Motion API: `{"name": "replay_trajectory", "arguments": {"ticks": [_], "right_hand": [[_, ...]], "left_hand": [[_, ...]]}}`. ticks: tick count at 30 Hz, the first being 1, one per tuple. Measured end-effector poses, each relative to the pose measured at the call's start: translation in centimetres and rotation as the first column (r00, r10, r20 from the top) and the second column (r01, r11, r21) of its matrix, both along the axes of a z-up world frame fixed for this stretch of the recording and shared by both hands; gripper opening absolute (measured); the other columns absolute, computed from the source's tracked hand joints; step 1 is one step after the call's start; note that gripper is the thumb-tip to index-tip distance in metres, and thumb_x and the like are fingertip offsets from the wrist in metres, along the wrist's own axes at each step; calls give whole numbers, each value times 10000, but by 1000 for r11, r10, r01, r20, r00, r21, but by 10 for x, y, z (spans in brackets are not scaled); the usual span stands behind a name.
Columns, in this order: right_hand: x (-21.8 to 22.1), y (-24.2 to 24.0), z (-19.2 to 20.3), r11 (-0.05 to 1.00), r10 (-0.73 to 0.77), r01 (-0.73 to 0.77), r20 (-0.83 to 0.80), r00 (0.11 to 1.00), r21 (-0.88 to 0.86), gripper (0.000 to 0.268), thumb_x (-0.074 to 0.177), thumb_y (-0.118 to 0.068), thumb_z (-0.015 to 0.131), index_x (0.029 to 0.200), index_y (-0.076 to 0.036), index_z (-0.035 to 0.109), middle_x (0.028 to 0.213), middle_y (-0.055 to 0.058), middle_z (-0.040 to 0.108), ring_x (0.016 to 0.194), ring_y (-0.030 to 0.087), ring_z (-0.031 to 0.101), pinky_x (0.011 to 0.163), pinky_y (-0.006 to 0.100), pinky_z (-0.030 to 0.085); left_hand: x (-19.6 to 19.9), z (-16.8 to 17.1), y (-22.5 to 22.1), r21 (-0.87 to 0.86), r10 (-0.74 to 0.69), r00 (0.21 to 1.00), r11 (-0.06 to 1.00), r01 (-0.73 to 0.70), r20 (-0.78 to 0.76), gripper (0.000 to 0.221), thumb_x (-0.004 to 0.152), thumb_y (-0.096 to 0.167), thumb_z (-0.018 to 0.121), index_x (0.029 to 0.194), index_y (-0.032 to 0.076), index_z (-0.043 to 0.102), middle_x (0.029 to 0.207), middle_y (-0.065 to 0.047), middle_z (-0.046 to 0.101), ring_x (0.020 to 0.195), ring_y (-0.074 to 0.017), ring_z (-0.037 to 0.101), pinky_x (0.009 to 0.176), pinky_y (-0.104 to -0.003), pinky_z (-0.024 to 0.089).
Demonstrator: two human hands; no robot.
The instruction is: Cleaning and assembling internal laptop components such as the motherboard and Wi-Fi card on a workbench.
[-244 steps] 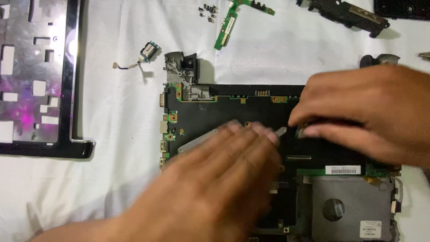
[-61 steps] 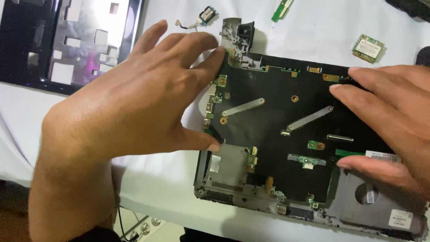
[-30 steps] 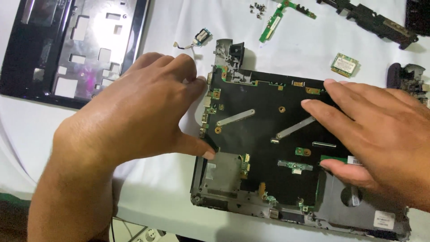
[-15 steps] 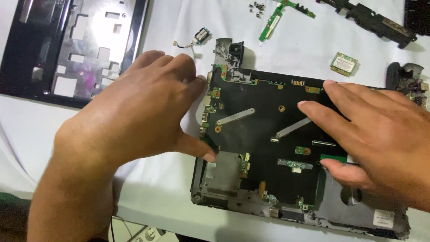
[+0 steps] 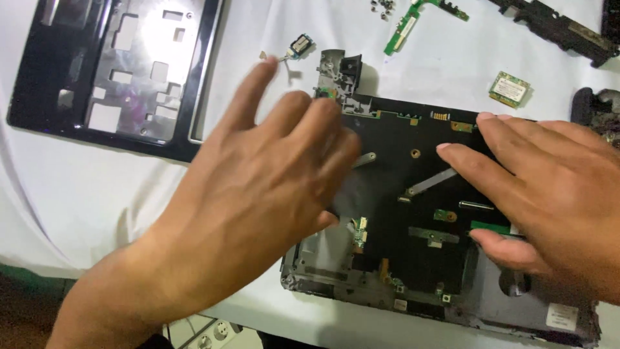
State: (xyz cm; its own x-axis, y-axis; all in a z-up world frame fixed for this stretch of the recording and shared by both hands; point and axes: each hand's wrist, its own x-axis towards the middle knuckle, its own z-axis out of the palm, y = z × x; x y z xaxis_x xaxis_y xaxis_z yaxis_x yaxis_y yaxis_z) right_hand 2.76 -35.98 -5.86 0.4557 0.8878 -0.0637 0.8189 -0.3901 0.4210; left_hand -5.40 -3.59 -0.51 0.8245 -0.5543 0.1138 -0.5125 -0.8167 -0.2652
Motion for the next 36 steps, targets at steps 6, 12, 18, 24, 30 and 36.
{"name": "replay_trajectory", "arguments": {"ticks": [6, 12, 18, 24, 30, 36], "right_hand": [[4, 2, 5, 999, 37, -35, -52, 998, 42, 1213, 516, -788, 673, 1552, -210, 420, 1440, 149, 552, 1360, 346, 584, 1076, 503, 522], [4, 5, 8, 997, 65, -63, -35, 997, 54, 1185, 511, -794, 671, 1524, -214, 466, 1419, 164, 592, 1352, 338, 605, 1119, 504, 516], [2, 7, 10, 998, 52, -51, -34, 998, 44, 1152, 544, -781, 644, 1528, -210, 462, 1434, 164, 580, 1331, 321, 602, 1103, 491, 503], [3, 8, 15, 995, 70, -66, -65, 995, 71, 1065, 602, -739, 657, 1497, -185, 490, 1395, 173, 601, 1313, 332, 620, 1067, 475, 511], [4, 0, 15, 997, 47, -41, -97, 994, 59, 1244, 518, -810, 667, 1573, -217, 377, 1538, 145, 504, 1381, 324, 540, 1133, 500, 460], [8, -2, 17, 994, 10, 11, -190, 982, 109, 1197, 505, -734, 747, 1546, -251, 408, 1564, 102, 501, 1397, 285, 521, 1037, 449, 464]], "left_hand": [[2, 3, -3, -268, -215, 977, 942, 203, -14, 140, 922, 138, 753, 1054, 146, 707, 1048, -54, 569, 967, -227, 591, 1178, -559, 437], [-5, 1, -14, -222, -245, 957, 935, 275, 154, 226, 1053, 32, 632, 876, 173, 644, 894, -18, 487, 801, -210, 506, 1144, -494, 536], [-5, 1, -17, -215, -262, 952, 932, 292, 155, 249, 1065, 71, 628, 852, 199, 616, 943, -25, 524, 851, -219, 530, 1140, -483, 526], [-4, 3, -17, -233, -279, 950, 923, 305, 140, 232, 1076, 71, 638, 875, 185, 619, 941, -36, 496, 898, -232, 547, 1143, -491, 527], [-6, 8, -17, -235, -282, 949, 922, 309, 140, 283, 1066, -3, 602, 845, 170, 566, 941, -63, 506, 1086, -281, 711, 1198, -515, 484], [-4, 16, -11, -282, -305, 945, 902, 327, 122, 233, 1078, -23, 648, 909, 132, 609, 988, -96, 547, 1095, -310, 744, 1194, -566, 467]]}}
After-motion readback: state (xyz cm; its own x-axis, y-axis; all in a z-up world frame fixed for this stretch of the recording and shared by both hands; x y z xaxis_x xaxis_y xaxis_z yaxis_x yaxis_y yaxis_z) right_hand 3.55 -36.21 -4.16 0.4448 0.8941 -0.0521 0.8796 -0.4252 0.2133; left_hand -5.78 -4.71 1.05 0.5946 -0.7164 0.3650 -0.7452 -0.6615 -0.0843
